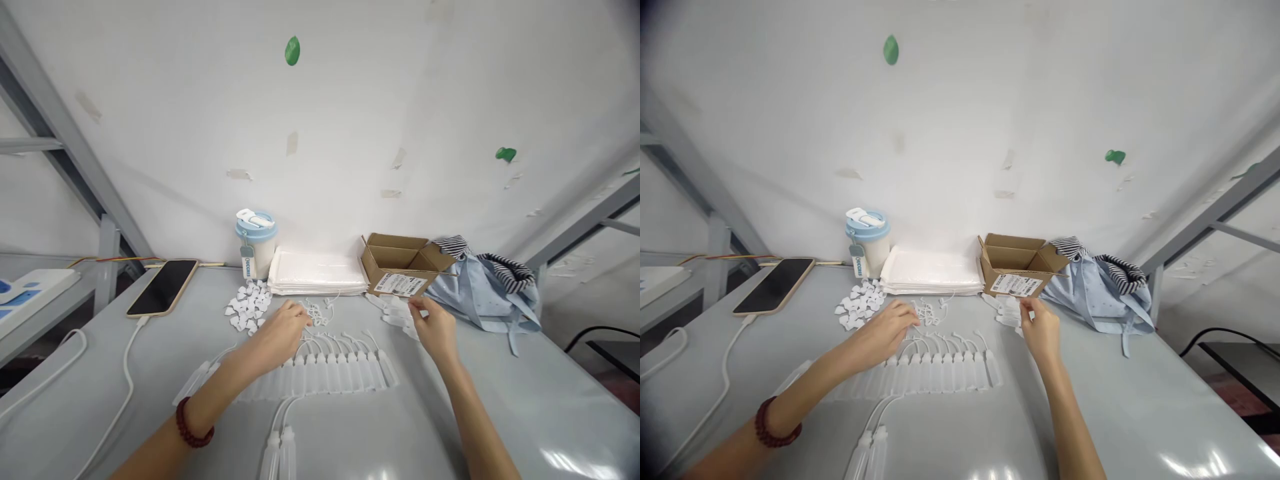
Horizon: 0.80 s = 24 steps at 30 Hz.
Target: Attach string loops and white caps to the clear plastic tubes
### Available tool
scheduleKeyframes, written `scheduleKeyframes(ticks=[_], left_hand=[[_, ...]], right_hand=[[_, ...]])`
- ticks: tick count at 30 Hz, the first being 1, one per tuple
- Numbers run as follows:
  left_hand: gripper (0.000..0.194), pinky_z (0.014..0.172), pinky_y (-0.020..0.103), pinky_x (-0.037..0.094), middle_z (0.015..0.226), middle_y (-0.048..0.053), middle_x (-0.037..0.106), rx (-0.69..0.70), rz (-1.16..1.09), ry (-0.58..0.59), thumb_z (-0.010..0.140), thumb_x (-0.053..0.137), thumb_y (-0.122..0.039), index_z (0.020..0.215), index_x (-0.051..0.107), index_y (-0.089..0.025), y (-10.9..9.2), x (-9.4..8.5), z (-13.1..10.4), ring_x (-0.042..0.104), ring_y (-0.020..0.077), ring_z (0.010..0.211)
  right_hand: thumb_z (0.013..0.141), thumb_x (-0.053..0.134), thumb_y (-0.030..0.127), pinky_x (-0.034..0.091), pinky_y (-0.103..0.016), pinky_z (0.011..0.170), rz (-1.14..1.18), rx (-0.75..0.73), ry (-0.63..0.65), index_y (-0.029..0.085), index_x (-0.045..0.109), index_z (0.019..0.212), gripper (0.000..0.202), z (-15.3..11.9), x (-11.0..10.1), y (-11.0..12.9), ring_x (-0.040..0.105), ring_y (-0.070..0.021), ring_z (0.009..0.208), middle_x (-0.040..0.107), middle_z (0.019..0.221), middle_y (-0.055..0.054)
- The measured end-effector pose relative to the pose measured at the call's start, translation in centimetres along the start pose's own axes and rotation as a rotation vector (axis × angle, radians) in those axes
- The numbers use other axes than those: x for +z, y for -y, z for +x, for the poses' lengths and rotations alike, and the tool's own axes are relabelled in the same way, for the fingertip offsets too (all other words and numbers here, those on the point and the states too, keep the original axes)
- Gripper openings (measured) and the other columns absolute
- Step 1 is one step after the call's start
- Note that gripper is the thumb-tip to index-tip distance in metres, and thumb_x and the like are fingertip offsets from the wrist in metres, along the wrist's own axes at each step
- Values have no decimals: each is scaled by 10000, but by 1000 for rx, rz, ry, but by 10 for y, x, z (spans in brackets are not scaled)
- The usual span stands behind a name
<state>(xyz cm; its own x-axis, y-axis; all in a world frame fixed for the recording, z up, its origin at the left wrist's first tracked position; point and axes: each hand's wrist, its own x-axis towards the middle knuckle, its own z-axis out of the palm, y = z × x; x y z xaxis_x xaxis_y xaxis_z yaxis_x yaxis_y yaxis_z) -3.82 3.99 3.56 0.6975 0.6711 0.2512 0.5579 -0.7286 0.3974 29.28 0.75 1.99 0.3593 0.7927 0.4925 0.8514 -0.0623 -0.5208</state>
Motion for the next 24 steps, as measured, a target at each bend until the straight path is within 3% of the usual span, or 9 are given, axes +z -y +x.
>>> scheduleKeyframes(ticks=[6, 13, 19, 24], left_hand=[[435, 795, 367, 478, 1017, 84, 650, -9, 8, 50, 745, 355, 73, 935, 666, -164, 4, 10, -4, 520, 247, 999], [494, 827, 367, 484, 1083, 80, 652, -34, -50, 35, 711, 356, 92, 1007, 651, -173, 6, 14, -7, 530, 248, 1047], [384, 872, 361, 492, 1071, 66, 666, -116, -185, -90, 793, 391, -29, 1012, 657, -198, 7, 5, -6, 576, 224, 1038], [232, 785, 357, 541, 980, 63, 698, -303, -322, -279, 845, 435, -213, 929, 651, -201, 4, -7, -4, 658, 212, 869]], right_hand=[[699, 441, 289, 466, -374, 707, -53, -6, 94, 191, 658, 759, 245, 5, -9, -15, 639, -268, 802, 720, 844, -105], [650, 471, 292, 472, -368, 666, -64, 58, 184, 196, 658, 684, 212, 9, -27, -20, 649, -260, 690, 715, 713, -80], [601, 578, 291, 463, -327, 601, -68, 91, 333, 217, 660, 593, 111, 8, -37, -16, 640, -245, 627, 708, 630, -45], [603, 638, 295, 441, -303, 572, -102, 116, 423, 211, 673, 582, 93, 5, -36, -16, 632, -235, 617, 703, 611, -42]])
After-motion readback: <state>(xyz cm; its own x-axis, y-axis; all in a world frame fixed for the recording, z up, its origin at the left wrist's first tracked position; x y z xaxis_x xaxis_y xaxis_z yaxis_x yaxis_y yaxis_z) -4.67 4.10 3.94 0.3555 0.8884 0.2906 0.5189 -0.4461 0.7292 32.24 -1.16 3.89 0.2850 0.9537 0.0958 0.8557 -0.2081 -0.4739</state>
